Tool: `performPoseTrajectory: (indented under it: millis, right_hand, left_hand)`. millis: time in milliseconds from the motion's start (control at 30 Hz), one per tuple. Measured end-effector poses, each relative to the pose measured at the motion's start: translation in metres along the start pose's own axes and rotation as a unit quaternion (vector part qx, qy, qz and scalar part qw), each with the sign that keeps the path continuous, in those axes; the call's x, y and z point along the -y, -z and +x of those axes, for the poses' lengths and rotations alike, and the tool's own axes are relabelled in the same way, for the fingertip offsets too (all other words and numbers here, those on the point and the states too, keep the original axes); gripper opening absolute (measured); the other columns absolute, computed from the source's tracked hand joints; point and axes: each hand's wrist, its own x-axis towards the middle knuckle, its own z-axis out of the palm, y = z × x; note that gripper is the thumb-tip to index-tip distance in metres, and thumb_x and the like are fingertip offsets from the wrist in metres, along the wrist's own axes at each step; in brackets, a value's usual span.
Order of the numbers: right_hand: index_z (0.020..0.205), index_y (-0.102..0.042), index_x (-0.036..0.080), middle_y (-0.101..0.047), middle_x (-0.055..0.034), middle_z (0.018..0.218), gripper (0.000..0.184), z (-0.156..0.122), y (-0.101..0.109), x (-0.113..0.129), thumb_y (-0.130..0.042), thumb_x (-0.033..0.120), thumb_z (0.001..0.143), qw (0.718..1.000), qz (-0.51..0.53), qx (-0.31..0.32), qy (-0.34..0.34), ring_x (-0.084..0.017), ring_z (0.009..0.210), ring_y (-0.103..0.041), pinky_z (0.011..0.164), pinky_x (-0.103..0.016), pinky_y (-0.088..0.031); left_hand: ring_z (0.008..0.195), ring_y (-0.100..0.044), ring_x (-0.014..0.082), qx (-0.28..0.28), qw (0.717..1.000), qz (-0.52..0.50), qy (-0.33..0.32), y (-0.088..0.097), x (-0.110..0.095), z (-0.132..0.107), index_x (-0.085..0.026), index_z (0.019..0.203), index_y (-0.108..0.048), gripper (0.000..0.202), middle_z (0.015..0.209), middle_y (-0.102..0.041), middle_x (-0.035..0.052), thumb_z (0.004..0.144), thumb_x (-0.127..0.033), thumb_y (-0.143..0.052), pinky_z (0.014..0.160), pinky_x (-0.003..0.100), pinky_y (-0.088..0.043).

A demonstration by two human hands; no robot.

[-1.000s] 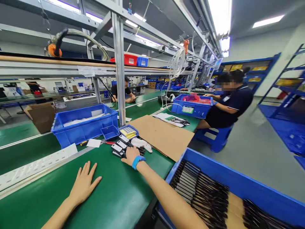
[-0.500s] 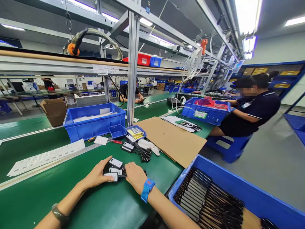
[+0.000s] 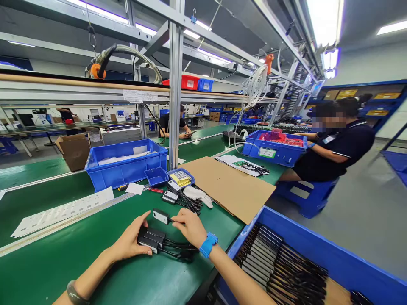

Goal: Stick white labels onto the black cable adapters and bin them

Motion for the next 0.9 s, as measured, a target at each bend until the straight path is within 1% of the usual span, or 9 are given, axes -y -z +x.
performPoseTrajectory:
  millis: [100, 167, 300, 367, 467, 633, 733, 800, 900]
  right_hand:
    - [0.094, -0.075, 0.026, -0.06, -0.0036, 0.084, 0.015, -0.005, -0.007, 0.0, -0.062, 0.023, 0.087, 0.991, -0.07, 0.103, 0.05, -0.02, 0.084, -0.056, 0.075, -0.031, -0.045]
    - [0.096, -0.073, 0.029, -0.061, -0.0013, 0.087, 0.015, -0.006, -0.008, 0.003, -0.062, 0.022, 0.088, 0.986, -0.084, 0.132, 0.061, -0.018, 0.087, -0.057, 0.078, -0.028, -0.045]
    - [0.1, -0.067, 0.021, -0.061, -0.0044, 0.096, 0.015, 0.016, 0.003, 0.003, -0.054, 0.022, 0.093, 0.989, -0.142, 0.034, -0.034, -0.017, 0.091, -0.059, 0.082, -0.026, -0.046]
    - [0.107, -0.062, 0.014, -0.058, -0.0132, 0.105, 0.02, 0.036, 0.012, -0.006, -0.048, 0.021, 0.095, 0.978, -0.184, -0.025, -0.1, -0.024, 0.097, -0.059, 0.083, -0.034, -0.046]
    - [0.102, -0.063, 0.01, -0.059, -0.0196, 0.103, 0.02, 0.061, 0.024, -0.022, -0.049, 0.022, 0.095, 0.962, -0.224, -0.048, -0.147, -0.031, 0.098, -0.058, 0.081, -0.042, -0.047]
    - [0.101, -0.066, 0.01, -0.063, -0.0126, 0.101, 0.028, 0.059, 0.03, -0.022, -0.042, 0.024, 0.098, 0.968, -0.233, -0.041, -0.085, -0.027, 0.101, -0.058, 0.085, -0.035, -0.045]
    - [0.098, -0.069, 0.016, -0.066, -0.0071, 0.097, 0.016, 0.036, 0.024, -0.01, -0.057, 0.026, 0.093, 0.975, -0.223, 0.005, -0.018, -0.022, 0.096, -0.06, 0.082, -0.03, -0.045]
    - [0.09, -0.071, 0.02, -0.068, -0.0024, 0.087, 0.009, 0.023, 0.018, -0.002, -0.069, 0.028, 0.085, 0.974, -0.215, 0.062, 0.026, -0.018, 0.089, -0.062, 0.077, -0.025, -0.046]
    - [0.088, -0.072, 0.024, -0.069, 0.0008, 0.083, 0.008, 0.01, 0.012, 0.013, -0.07, 0.031, 0.084, 0.969, -0.217, 0.113, 0.038, -0.015, 0.085, -0.063, 0.071, -0.021, -0.047]
  left_hand:
    - [0.126, -0.038, 0.0332, 0.002, 0.999, 0.024, -0.025, 0.002, -0.007, 0.0, -0.028, 0.149, -0.006, 0.117, 0.138, -0.035, 0.0154, 0.062, -0.067, -0.072, 0.105, 0.049, -0.037]
    - [0.135, -0.027, 0.035, 0.035, 0.997, 0.046, -0.053, 0.002, -0.009, 0.001, -0.029, 0.149, -0.012, 0.109, 0.149, -0.024, 0.0146, 0.065, -0.066, -0.071, 0.111, 0.051, -0.029]
    - [0.135, -0.03, 0.0338, 0.079, 0.991, 0.079, -0.075, 0.001, -0.008, 0.003, -0.029, 0.142, -0.034, 0.084, 0.147, -0.033, 0.0128, 0.072, -0.064, -0.066, 0.112, 0.051, -0.029]
    - [0.137, -0.029, 0.0328, 0.079, 0.991, 0.088, -0.066, -0.001, -0.006, 0.003, -0.029, 0.141, -0.034, 0.082, 0.149, -0.031, 0.0122, 0.073, -0.063, -0.065, 0.112, 0.049, -0.029]
    - [0.141, -0.02, 0.0317, 0.089, 0.99, 0.101, -0.053, -0.002, -0.005, 0.002, -0.032, 0.146, -0.024, 0.083, 0.155, -0.019, 0.0092, 0.077, -0.063, -0.061, 0.114, 0.049, -0.025]
    - [0.143, -0.011, 0.0325, 0.077, 0.989, 0.116, -0.05, -0.004, -0.007, 0.002, -0.032, 0.149, -0.008, 0.091, 0.158, 0.004, 0.0077, 0.079, -0.062, -0.059, 0.114, 0.046, -0.024]
    - [0.142, -0.01, 0.0342, 0.047, 0.99, 0.13, -0.04, -0.005, -0.005, 0.0, -0.03, 0.149, -0.005, 0.089, 0.156, 0.016, 0.0084, 0.083, -0.058, -0.056, 0.112, 0.044, -0.03]
    - [0.141, -0.013, 0.0341, 0.031, 0.988, 0.144, -0.04, -0.003, -0.001, -0.004, -0.029, 0.149, -0.002, 0.084, 0.156, 0.014, 0.0097, 0.087, -0.053, -0.053, 0.11, 0.045, -0.032]
    - [0.139, -0.026, 0.0343, 0.003, 0.982, 0.169, -0.082, -0.003, 0.009, -0.002, -0.03, 0.149, -0.004, 0.08, 0.158, -0.004, 0.0117, 0.088, -0.044, -0.053, 0.107, 0.05, -0.038]
